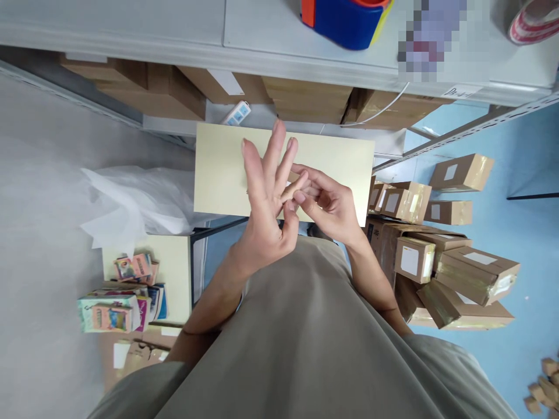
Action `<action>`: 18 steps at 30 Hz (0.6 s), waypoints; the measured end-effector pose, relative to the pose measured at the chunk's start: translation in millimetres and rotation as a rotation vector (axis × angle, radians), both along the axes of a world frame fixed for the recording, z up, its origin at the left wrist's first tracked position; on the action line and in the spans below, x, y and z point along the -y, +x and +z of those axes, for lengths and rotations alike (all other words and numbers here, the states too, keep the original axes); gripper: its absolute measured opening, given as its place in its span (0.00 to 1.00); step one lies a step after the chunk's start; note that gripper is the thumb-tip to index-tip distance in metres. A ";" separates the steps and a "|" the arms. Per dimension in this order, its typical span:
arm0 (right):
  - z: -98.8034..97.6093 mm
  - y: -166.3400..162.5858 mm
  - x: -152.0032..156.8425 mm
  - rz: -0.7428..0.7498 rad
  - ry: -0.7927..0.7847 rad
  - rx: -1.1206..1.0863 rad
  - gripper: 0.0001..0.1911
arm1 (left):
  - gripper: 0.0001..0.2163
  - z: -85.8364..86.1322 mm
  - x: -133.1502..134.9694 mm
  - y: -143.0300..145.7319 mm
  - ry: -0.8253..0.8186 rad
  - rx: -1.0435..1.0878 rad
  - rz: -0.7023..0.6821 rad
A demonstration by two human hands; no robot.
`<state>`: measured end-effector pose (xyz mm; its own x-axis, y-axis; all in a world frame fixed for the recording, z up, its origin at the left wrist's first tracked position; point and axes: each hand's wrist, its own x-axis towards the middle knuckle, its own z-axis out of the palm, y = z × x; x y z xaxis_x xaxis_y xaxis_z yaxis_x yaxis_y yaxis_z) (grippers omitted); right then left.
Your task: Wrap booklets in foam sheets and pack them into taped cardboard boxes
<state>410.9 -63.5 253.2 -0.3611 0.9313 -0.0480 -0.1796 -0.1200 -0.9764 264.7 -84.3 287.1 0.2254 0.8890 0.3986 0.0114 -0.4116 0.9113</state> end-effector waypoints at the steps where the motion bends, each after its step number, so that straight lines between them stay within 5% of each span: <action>1: 0.5 -2.0 -0.3 -0.006 0.009 0.009 0.33 | 0.36 -0.7 -0.6 -1.7 -0.012 0.014 -0.010; 18: -4.6 -7.6 -9.4 0.011 0.054 0.012 0.35 | 0.37 -3.4 -14.2 -7.5 0.013 0.063 -0.029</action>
<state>403.3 -54.1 248.7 -0.3707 0.9288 -0.0023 -0.1666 -0.0690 -0.9836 257.1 -70.1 283.7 0.2250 0.8771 0.4243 -0.0575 -0.4228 0.9044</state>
